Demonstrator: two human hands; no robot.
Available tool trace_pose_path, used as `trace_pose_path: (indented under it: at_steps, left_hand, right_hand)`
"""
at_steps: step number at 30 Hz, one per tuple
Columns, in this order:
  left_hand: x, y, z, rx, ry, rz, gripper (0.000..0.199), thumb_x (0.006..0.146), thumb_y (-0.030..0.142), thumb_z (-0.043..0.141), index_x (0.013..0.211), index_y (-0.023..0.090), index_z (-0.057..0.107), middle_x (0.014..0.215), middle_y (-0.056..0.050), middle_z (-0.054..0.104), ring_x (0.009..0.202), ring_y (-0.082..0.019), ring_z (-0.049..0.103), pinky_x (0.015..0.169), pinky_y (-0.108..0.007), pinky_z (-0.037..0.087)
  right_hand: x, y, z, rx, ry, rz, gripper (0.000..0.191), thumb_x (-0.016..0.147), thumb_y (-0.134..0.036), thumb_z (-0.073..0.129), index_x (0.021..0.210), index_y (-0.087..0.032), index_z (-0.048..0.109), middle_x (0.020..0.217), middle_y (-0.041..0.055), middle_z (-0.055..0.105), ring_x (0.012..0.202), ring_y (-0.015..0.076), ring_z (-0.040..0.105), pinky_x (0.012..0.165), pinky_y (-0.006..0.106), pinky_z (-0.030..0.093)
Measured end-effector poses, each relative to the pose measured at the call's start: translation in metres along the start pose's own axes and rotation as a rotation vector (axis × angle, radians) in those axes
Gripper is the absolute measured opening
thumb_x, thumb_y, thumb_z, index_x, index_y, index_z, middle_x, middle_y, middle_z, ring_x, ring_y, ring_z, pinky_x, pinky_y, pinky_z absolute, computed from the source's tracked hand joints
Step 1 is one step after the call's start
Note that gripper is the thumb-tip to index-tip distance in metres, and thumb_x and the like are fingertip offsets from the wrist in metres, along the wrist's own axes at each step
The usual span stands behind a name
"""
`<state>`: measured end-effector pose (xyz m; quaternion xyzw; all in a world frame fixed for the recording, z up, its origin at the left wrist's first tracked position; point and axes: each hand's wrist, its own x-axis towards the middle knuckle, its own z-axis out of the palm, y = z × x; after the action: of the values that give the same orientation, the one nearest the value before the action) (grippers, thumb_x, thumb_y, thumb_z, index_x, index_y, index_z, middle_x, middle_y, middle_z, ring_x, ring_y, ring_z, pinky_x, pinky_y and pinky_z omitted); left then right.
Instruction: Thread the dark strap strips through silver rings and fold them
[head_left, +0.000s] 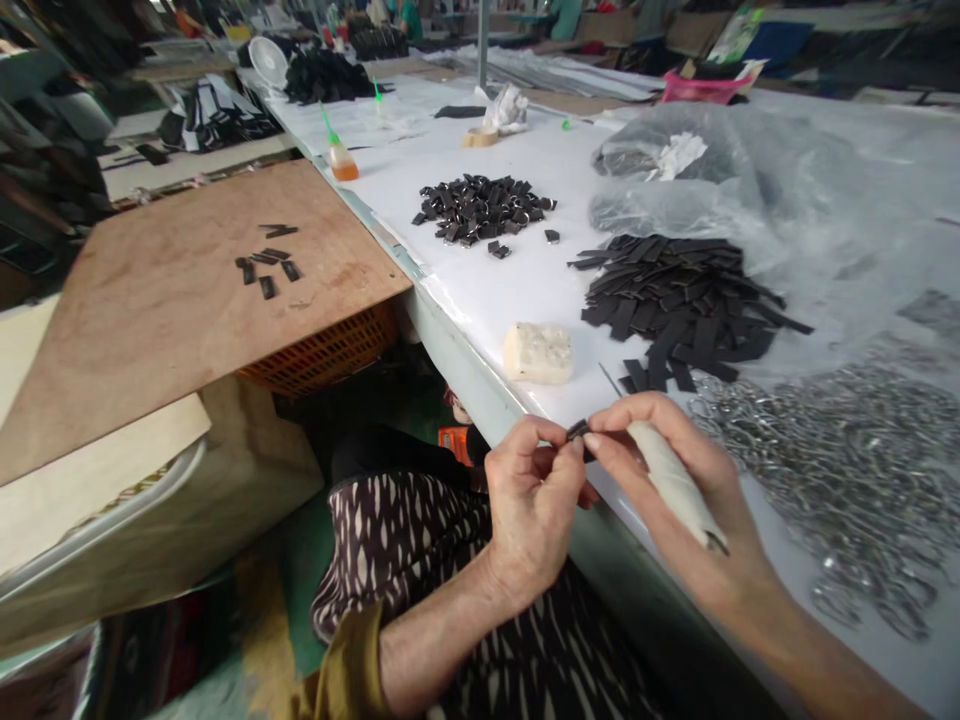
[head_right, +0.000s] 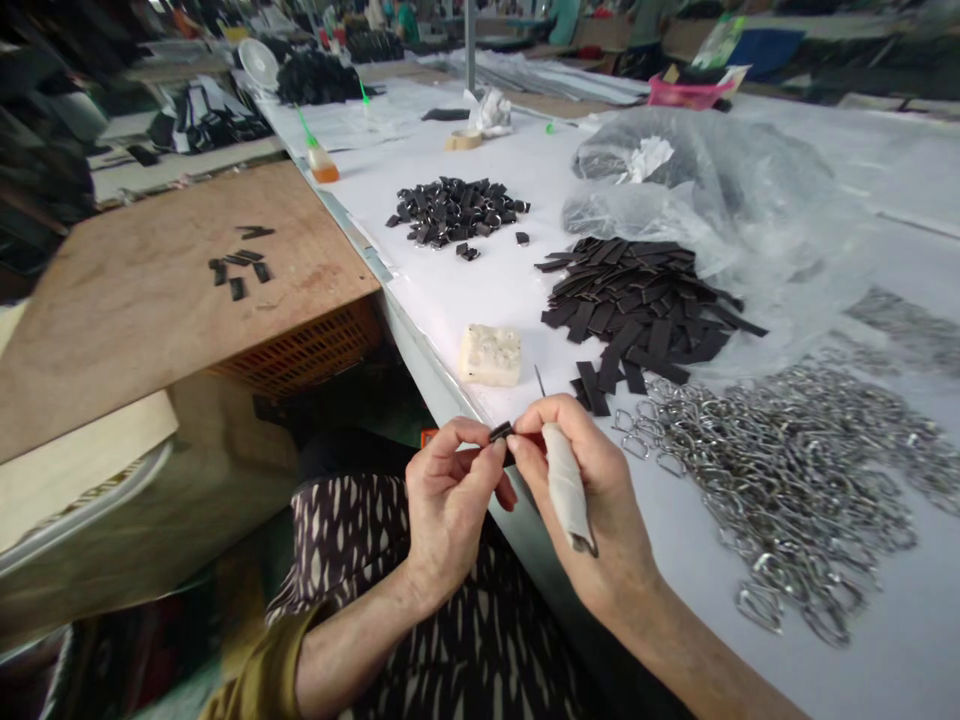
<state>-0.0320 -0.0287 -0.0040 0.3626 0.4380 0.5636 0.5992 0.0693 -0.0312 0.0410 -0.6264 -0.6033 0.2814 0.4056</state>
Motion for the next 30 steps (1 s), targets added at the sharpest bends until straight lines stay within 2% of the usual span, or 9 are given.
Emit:
trace_pose_path:
  at_steps: [4,9,16,22,26,30]
  left_hand:
    - [0.000,-0.001,-0.001,0.008,-0.012,0.005,0.015,0.079,0.024,0.057,0.069,0.016,0.049,0.044,0.005,0.049,0.040,-0.009,0.051,0.042,-0.019,0.038]
    - [0.000,-0.001,-0.001,-0.003,-0.013,-0.004,0.016,0.078,0.024,0.058,0.069,0.016,0.048,0.045,0.005,0.049,0.041,-0.010,0.051,0.042,-0.020,0.039]
    - [-0.001,0.003,0.003,-0.147,-0.056,-0.110,0.016,0.080,0.024,0.057,0.071,0.016,0.047,0.046,0.003,0.053,0.040,-0.009,0.050,0.047,-0.021,0.041]
    - [0.007,-0.002,-0.009,-0.216,-0.197,-0.199,0.014,0.079,0.026,0.060,0.079,0.016,0.051,0.051,0.002,0.058,0.042,-0.009,0.051,0.049,-0.022,0.043]
    - [0.011,0.001,-0.014,-0.123,-0.265,-0.226,0.025,0.076,0.028,0.063,0.095,0.012,0.060,0.058,0.000,0.057,0.046,-0.008,0.047,0.048,-0.021,0.040]
    - [0.010,0.006,-0.009,0.003,-0.264,-0.222,0.025,0.079,0.028,0.057,0.088,0.007,0.068,0.055,-0.002,0.054,0.046,-0.008,0.045,0.045,-0.021,0.038]
  right_hand:
    - [0.003,0.004,-0.002,0.042,-0.017,0.010,0.008,0.078,-0.026,0.057,0.076,-0.023,0.050,0.081,0.0010,0.061,0.068,0.0134,0.058,0.044,0.022,0.040]
    - [0.003,0.008,-0.001,0.013,-0.005,-0.041,0.007,0.078,-0.024,0.057,0.076,-0.023,0.051,0.079,0.0020,0.062,0.065,0.0132,0.059,0.042,0.022,0.041]
    - [0.001,-0.002,0.001,0.045,-0.006,-0.032,0.008,0.078,-0.019,0.054,0.075,-0.024,0.048,0.052,-0.0043,0.051,0.040,0.0100,0.049,0.038,0.022,0.040]
    - [0.010,0.009,-0.007,0.013,-0.026,0.033,0.007,0.074,-0.021,0.058,0.074,-0.023,0.052,0.072,-0.0017,0.060,0.057,0.0107,0.057,0.047,0.021,0.044]
    - [0.013,0.013,-0.012,-0.021,-0.074,0.018,0.006,0.075,-0.021,0.058,0.075,-0.023,0.052,0.070,-0.0029,0.059,0.060,0.0107,0.056,0.052,0.021,0.045]
    - [0.011,0.008,-0.011,-0.034,-0.118,-0.004,0.007,0.077,-0.020,0.055,0.072,-0.023,0.051,0.064,-0.0025,0.057,0.058,0.0110,0.055,0.050,0.022,0.043]
